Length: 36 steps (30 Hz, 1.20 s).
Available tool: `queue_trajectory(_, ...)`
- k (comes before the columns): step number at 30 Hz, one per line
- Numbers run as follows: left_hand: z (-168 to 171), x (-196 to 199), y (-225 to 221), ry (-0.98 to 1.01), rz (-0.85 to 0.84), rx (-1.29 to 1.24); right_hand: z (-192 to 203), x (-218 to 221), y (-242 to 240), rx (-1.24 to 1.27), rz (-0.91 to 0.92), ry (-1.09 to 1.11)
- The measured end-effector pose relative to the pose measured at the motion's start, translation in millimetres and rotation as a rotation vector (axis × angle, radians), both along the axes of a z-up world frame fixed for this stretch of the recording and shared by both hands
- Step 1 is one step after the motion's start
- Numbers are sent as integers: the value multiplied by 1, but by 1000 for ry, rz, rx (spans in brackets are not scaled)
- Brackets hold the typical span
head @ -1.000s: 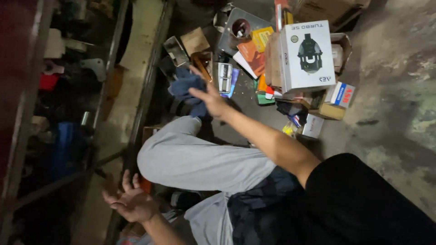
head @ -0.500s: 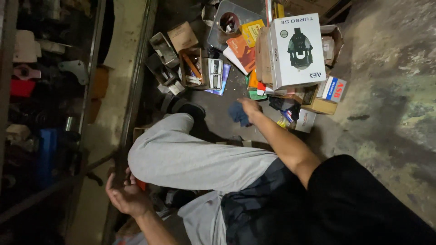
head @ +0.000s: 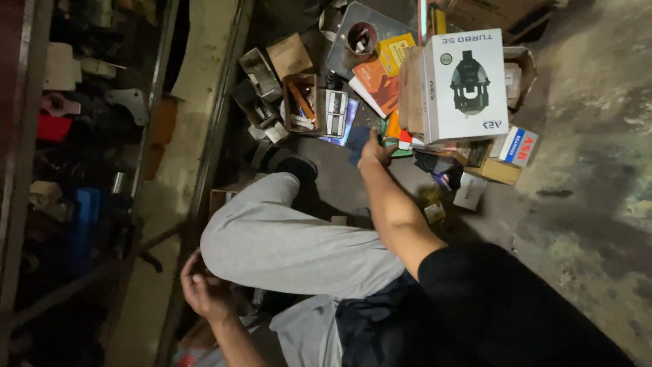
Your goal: The person cleans boxes of motorcycle parts by picking up each box, holding it with one hand, and wiping its surfaces with a cloth held in the other hand, then placing the cleaned box onto a shelf.
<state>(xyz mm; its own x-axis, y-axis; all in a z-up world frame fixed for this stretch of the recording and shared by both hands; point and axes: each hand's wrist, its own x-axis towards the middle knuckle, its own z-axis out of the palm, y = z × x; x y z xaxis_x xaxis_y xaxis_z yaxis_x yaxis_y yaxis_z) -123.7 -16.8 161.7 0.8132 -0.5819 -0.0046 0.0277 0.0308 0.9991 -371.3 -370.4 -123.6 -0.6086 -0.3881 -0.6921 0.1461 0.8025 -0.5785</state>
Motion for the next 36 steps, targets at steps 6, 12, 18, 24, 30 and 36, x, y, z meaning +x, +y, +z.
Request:
queue_trajectory(6, -22, 2, 28, 37, 25, 162, 8, 20, -9, 118, -156, 141)
queue_trajectory(12, -22, -1, 26, 98, 24, 176, -32, 19, -8, -38, -279, 253)
queue_trajectory(18, -23, -1, 25, 154, -22, 106, -42, -1, 3, -77, -290, 198)
queue_trajectory(24, -24, -1, 22, 139, -61, 154, -35, -18, 0, -201, -263, -88)
queue_trajectory(30, -25, -2, 24, 123, -100, 214, -1, -11, -5, -10, -207, -32)
queue_trajectory(36, -29, 2, 25, 153, -126, 201, -18, -14, -30, -199, -466, -277)
